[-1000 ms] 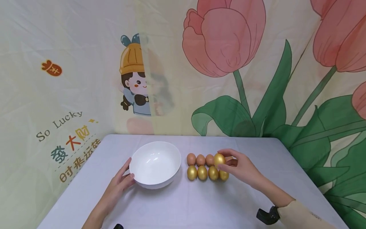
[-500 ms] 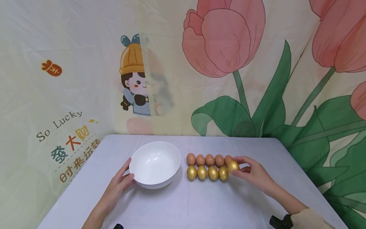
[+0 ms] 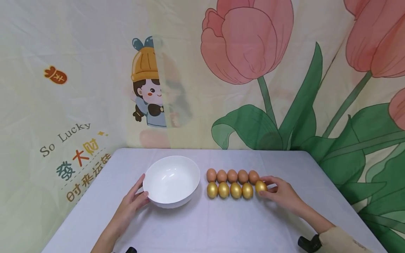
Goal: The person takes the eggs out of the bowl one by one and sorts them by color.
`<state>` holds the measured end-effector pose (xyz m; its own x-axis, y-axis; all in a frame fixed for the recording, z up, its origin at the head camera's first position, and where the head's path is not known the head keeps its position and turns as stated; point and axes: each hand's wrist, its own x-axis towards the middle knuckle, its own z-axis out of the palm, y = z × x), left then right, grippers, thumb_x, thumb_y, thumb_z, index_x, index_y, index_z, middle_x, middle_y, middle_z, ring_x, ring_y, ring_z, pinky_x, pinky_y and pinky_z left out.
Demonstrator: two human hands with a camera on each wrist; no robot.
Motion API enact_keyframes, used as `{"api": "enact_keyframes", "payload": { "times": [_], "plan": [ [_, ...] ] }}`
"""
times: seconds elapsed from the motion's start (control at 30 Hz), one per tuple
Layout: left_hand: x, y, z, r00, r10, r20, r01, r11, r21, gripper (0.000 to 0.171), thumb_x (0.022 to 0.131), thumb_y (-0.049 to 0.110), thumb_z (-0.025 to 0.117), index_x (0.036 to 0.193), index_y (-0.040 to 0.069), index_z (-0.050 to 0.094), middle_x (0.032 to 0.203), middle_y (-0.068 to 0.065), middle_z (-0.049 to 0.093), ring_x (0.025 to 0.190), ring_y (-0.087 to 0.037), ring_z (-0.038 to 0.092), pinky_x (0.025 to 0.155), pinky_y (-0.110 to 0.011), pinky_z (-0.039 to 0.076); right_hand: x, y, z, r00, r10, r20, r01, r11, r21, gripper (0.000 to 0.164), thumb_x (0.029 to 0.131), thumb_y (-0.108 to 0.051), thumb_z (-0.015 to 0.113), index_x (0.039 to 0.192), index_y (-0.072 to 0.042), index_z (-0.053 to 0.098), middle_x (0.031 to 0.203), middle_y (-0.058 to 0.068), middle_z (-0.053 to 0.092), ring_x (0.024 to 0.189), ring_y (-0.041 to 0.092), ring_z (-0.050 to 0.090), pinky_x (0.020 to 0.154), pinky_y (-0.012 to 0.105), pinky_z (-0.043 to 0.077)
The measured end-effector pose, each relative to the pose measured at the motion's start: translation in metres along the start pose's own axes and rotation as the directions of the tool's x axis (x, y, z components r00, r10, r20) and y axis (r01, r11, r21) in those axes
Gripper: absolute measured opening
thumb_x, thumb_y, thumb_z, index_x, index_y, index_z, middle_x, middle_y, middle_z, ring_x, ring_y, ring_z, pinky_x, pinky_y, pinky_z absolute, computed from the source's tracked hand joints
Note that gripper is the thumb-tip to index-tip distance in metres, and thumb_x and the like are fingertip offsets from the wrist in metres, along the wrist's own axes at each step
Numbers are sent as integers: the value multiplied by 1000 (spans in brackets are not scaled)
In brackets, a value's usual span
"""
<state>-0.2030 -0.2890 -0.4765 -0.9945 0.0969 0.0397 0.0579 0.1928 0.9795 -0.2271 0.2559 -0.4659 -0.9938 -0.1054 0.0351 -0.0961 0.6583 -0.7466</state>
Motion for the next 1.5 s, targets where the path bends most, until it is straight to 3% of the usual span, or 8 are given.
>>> {"api": "enact_keyframes", "payload": {
  "times": [0.53,0.83,1.5],
  "plan": [
    [2,3,1,1000,1,11,-1,1000,-9,75,111,29,58,172,24,16,177,-16,11,119,12,58,101,-18,56,3,4,10,1000,-5,-7,5,1000,-25,60,88,-27,89,139,-6,66,123,14,68,90,19,69,65,27,60],
    [1,4,2,1000,11,11,-11,1000,-13,74,111,29,58,172,23,16,177,-17,13,120,11,58,101,-18,56,3,3,14,999,-19,-31,16,997,-77,56,88,-28,89,135,-7,68,121,11,70,89,17,67,68,26,59],
    [0,1,0,1000,-15,-4,15,1000,0,75,111,32,58,172,25,16,177,-18,12,120,11,58,101,-19,56,4,-1,18,999,-17,-35,14,996,-90,55,89,-29,88,135,-6,68,121,10,70,91,17,66,70,26,58]
  ]
}}
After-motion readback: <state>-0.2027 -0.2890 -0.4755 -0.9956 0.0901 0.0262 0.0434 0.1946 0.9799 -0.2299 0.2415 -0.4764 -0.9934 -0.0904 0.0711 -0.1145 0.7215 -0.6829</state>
